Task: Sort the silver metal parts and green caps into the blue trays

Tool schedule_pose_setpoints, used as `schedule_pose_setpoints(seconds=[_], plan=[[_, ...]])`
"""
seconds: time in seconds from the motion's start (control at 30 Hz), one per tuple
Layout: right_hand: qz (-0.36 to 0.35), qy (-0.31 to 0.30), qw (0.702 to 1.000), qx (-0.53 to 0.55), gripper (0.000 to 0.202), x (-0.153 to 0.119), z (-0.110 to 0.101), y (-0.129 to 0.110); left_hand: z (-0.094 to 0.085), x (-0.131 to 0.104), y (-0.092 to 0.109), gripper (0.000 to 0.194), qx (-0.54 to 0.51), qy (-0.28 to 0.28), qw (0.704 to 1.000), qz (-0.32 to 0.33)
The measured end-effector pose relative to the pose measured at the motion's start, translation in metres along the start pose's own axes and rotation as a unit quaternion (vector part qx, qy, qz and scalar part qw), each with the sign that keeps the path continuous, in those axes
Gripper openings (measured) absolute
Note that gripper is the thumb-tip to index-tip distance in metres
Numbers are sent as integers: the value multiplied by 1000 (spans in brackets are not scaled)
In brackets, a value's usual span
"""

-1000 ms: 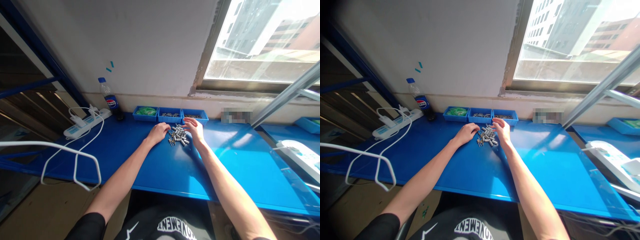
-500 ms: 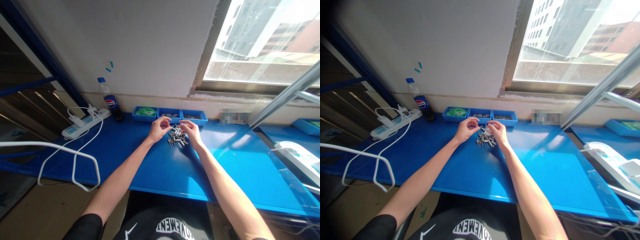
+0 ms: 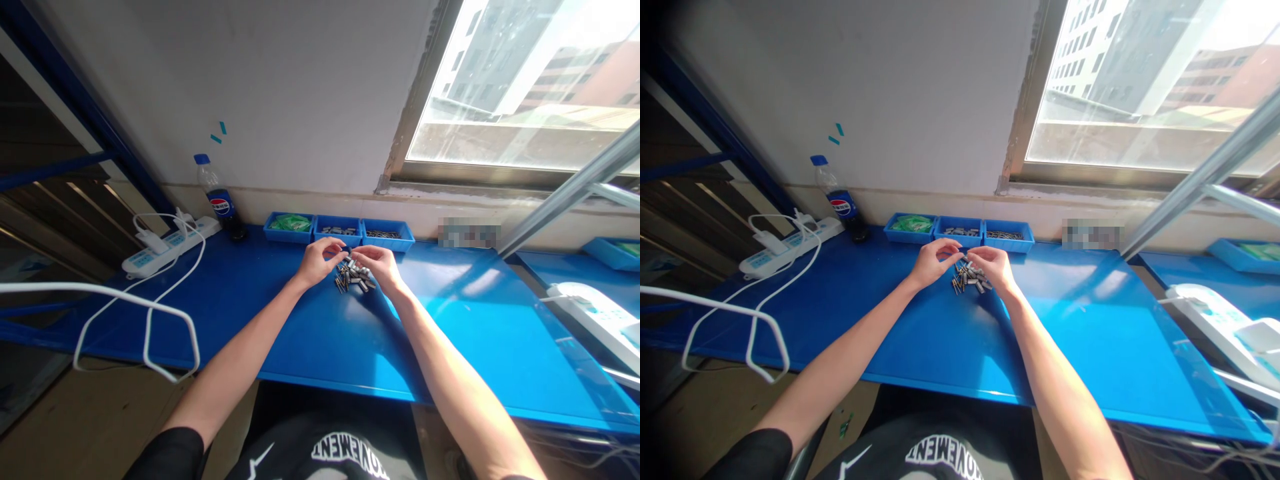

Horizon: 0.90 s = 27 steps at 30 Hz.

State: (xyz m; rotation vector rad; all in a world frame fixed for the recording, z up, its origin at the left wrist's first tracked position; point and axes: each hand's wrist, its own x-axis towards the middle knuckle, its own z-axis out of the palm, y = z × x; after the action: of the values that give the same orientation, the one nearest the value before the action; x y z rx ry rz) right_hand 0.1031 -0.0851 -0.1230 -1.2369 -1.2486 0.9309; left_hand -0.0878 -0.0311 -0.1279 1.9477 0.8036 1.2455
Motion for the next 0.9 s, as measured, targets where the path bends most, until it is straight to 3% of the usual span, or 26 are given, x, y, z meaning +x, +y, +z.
schedule_pose_setpoints(seconds=[0.13,0.2,0.3,0.43,0.73,0.9], plan=[[-41,131,990,41,44,6,-2,4,-1,0,-4,15,73,-2,997,11],[-63,151,984,74,54,8,-3,6,-3,0,-7,16,103,-27,994,15],[-57,133,987,69,58,9,-3,9,-6,-2,-14,23,147,-93,984,42],[-32,127,991,34,42,8,-2,11,-10,-3,-21,29,208,-167,961,67],[-6,116,992,51,37,6,-3,7,-18,-1,-19,21,263,-186,944,70],[3,112,993,48,36,5,-3,5,-22,-1,-20,31,272,-206,937,70]])
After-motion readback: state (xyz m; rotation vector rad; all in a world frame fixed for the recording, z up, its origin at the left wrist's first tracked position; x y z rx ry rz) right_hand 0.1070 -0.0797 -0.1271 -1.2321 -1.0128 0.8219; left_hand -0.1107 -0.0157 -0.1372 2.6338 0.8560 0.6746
